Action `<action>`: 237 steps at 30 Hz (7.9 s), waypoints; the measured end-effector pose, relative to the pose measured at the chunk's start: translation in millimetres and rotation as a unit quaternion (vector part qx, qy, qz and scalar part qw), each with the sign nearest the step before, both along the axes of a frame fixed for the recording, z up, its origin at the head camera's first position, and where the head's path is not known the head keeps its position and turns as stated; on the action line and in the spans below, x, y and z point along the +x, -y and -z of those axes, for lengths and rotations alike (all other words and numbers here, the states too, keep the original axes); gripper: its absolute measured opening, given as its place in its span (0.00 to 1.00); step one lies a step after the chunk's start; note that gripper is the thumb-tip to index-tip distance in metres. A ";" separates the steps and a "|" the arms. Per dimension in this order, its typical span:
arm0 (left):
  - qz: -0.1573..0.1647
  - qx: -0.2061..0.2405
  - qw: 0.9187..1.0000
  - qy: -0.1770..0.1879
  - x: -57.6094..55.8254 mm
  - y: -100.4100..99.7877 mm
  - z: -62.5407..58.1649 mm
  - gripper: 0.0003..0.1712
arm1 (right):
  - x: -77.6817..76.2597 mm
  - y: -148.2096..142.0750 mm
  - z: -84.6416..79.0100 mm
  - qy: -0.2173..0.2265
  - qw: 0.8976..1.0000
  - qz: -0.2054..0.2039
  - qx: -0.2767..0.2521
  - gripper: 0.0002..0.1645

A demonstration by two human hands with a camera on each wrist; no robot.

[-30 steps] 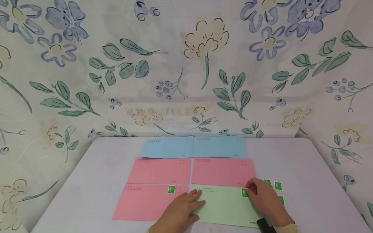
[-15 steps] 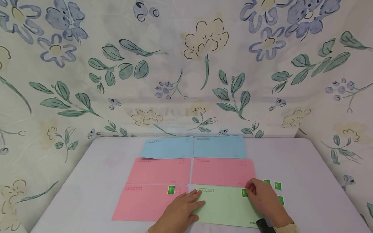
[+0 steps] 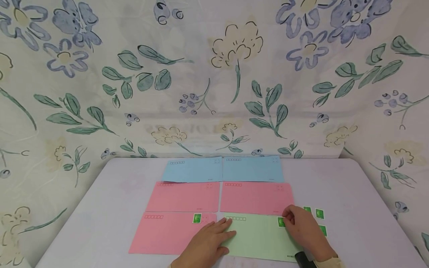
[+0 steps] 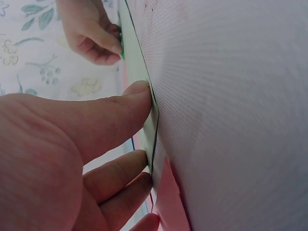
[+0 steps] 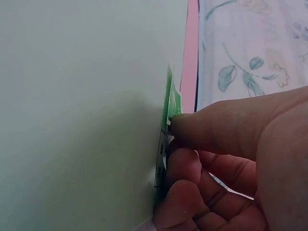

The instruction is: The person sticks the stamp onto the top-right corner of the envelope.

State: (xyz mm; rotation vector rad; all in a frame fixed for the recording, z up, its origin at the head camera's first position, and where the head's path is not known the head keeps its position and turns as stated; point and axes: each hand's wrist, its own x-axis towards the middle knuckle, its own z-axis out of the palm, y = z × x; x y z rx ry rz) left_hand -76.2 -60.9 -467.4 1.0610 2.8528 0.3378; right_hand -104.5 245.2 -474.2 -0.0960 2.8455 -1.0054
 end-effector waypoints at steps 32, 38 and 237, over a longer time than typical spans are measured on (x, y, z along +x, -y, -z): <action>-0.005 0.001 1.000 0.006 0.3 -0.9 -1.2 0.29 | -0.6 0.1 1.7 -0.004 1.000 0.007 0.013 0.02; -0.001 0.003 1.000 0.004 -0.5 -0.6 -1.1 0.29 | -1.3 -0.7 1.6 -0.005 1.000 0.008 0.014 0.02; -0.336 0.097 0.936 0.043 -68.5 136.7 -6.0 0.24 | -11.2 -55.0 2.3 -0.008 0.993 0.093 0.077 0.20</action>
